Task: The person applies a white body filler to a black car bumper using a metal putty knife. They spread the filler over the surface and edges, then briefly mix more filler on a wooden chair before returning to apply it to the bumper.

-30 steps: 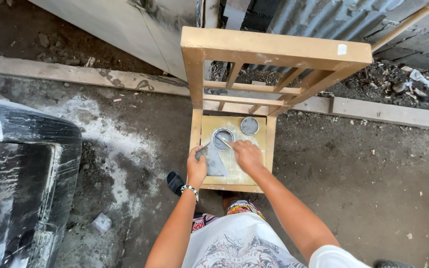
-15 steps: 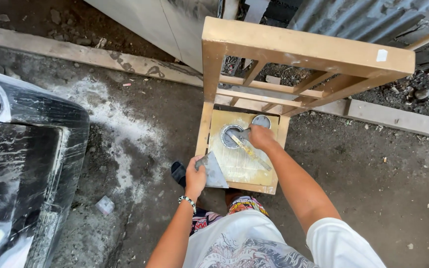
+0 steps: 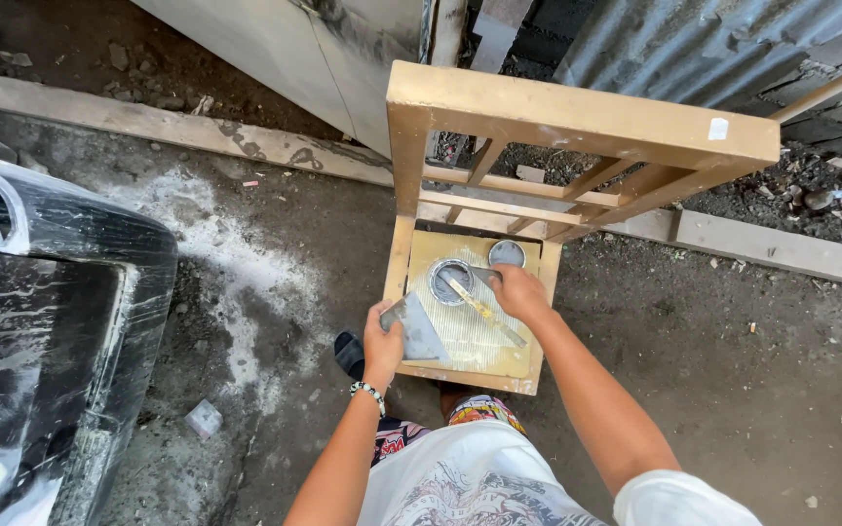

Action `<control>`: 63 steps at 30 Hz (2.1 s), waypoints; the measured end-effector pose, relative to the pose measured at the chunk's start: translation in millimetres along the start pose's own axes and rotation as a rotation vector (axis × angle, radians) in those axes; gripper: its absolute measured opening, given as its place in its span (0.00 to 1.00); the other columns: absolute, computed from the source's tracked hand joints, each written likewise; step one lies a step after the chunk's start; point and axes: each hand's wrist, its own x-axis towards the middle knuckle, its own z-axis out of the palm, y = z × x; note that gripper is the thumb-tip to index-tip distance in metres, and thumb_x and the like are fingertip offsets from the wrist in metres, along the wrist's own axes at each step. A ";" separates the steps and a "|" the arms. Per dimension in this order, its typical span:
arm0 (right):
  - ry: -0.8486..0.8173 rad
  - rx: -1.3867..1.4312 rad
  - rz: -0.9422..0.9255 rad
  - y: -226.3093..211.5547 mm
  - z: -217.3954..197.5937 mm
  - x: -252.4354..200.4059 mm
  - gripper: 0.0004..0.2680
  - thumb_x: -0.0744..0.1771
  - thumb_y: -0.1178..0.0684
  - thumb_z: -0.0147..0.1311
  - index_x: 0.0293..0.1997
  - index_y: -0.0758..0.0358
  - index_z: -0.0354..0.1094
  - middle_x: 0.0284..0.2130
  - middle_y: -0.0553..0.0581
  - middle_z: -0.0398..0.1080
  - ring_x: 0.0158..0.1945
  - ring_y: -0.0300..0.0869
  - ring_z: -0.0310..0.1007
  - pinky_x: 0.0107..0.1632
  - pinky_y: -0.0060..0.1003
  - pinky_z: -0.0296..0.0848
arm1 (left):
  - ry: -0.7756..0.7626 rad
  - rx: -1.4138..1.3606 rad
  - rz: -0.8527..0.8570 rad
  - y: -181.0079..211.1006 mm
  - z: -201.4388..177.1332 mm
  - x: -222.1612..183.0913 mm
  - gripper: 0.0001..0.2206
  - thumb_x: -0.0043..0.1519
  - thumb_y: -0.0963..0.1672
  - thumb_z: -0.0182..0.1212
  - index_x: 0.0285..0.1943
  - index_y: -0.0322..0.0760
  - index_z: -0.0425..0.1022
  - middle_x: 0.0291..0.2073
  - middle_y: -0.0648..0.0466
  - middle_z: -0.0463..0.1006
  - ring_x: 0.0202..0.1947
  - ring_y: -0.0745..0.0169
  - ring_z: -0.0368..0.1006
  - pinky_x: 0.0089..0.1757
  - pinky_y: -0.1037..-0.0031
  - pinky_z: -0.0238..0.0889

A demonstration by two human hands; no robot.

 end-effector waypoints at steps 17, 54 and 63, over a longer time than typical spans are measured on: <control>0.290 0.044 -0.472 -78.7 25.4 -117.0 0.16 0.64 0.60 0.51 0.59 0.63 0.67 0.48 0.58 0.71 0.49 0.55 0.70 0.48 0.47 0.70 | -0.015 0.127 0.214 26.2 51.3 -21.5 0.17 0.69 0.42 0.44 0.66 0.32 0.67 0.55 0.37 0.77 0.55 0.41 0.74 0.53 0.61 0.64; 0.042 1.467 0.533 15.1 41.0 23.0 0.21 0.69 0.32 0.46 0.48 0.65 0.71 0.35 0.56 0.70 0.37 0.42 0.69 0.44 0.38 0.67 | -0.419 -0.552 -0.632 98.4 53.0 -42.1 0.15 0.61 0.44 0.65 0.53 0.33 0.69 0.41 0.48 0.79 0.43 0.57 0.77 0.41 0.65 0.78; -0.170 1.129 0.469 6.6 115.6 -59.2 0.21 0.69 0.35 0.46 0.52 0.65 0.71 0.29 0.57 0.66 0.30 0.46 0.65 0.32 0.46 0.65 | -0.232 -0.646 -0.501 75.9 92.0 18.2 0.16 0.61 0.44 0.66 0.51 0.27 0.69 0.40 0.47 0.80 0.38 0.58 0.79 0.39 0.69 0.77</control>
